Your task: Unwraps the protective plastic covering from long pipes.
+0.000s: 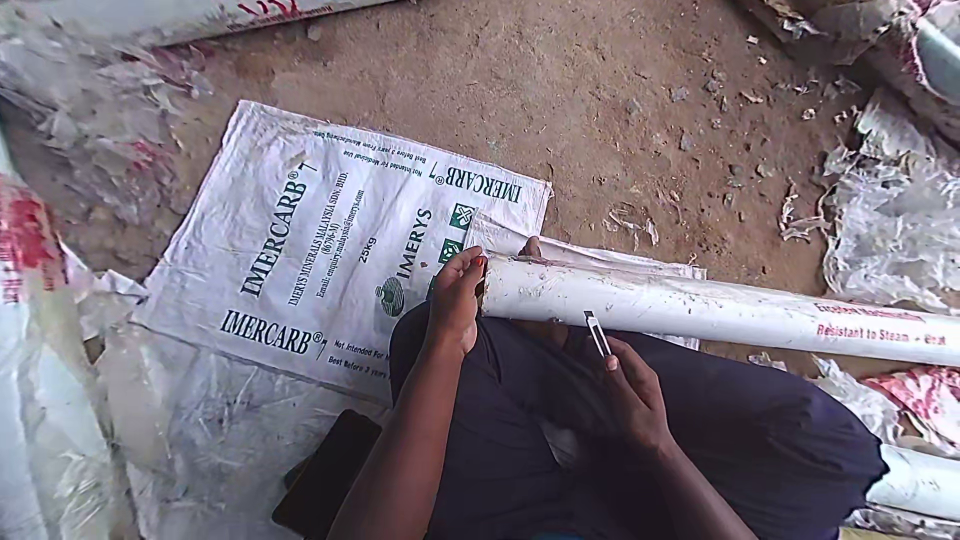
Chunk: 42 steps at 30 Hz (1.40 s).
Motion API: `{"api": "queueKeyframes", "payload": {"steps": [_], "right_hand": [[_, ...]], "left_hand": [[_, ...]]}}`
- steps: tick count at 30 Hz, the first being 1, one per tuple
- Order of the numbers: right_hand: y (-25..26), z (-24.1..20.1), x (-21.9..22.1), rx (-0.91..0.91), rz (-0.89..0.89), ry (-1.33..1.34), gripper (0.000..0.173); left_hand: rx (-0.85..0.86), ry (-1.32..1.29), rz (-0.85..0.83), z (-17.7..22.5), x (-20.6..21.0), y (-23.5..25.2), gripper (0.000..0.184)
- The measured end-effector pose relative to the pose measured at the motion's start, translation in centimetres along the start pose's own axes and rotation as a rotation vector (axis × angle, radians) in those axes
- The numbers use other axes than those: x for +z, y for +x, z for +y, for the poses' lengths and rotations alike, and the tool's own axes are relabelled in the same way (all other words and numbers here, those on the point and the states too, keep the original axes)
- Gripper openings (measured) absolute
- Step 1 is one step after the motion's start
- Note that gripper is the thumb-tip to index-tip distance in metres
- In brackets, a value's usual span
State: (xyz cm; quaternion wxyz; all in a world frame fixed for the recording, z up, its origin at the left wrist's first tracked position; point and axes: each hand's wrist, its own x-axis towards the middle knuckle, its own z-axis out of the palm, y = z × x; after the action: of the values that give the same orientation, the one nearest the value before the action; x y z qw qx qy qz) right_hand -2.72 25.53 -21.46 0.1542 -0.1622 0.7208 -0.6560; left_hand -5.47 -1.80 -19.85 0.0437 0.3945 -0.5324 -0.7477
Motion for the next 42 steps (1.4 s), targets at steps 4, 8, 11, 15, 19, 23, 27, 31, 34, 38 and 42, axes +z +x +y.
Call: {"api": "queueKeyframes", "payload": {"steps": [4, 8, 11, 15, 19, 23, 27, 31, 34, 38, 42], "right_hand": [[-0.2, 0.0, -0.2, 0.016, 0.021, 0.014, 0.04], [-0.5, -0.1, -0.4, 0.003, 0.03, 0.053, 0.041], [-0.8, 0.1, -0.5, -0.02, 0.038, 0.059, 0.041], [-1.4, 0.8, -1.0, 0.025, 0.012, 0.089, 0.038], [-1.2, 1.0, -0.8, 0.076, -0.05, 0.14, 0.036], [-1.1, 1.2, -0.5, 0.061, -0.061, 0.117, 0.034], [-0.7, 1.3, -0.2, -0.002, -0.08, -0.013, 0.035], [1.0, -0.4, 0.2, -0.157, -0.112, -0.432, 0.035], [3.9, -2.7, 1.3, -0.274, -0.08, -0.793, 0.028], [9.3, -4.3, 3.1, -0.352, -0.162, -1.064, 0.024], [12.5, -4.6, 4.8, -0.415, -0.261, -1.063, 0.027]], "left_hand": [[0.049, 0.072, 0.004, -0.4, 0.1, -0.1, 0.027], [0.092, 0.157, 0.003, -0.5, 0.4, -0.5, 0.027], [0.093, 0.279, -0.057, 0.4, 0.3, -0.3, 0.032], [0.103, 0.808, -0.232, 2.8, -0.4, 3.1, 0.046], [0.073, 0.821, -0.358, 3.4, -1.0, 5.3, 0.032], [0.189, 0.699, -0.305, 2.4, -1.6, 5.1, 0.013], [0.239, 0.582, -0.39, 2.6, -2.0, 5.5, 0.01], [0.274, 0.511, -0.522, 2.8, -2.0, 5.8, 0.008], [0.295, 0.506, -0.583, 3.0, -1.9, 6.0, 0.007], [0.336, 0.532, -0.559, 2.9, -1.8, 6.5, 0.009], [0.429, 0.613, -0.519, 2.3, -2.1, 6.9, 0.01]]}}
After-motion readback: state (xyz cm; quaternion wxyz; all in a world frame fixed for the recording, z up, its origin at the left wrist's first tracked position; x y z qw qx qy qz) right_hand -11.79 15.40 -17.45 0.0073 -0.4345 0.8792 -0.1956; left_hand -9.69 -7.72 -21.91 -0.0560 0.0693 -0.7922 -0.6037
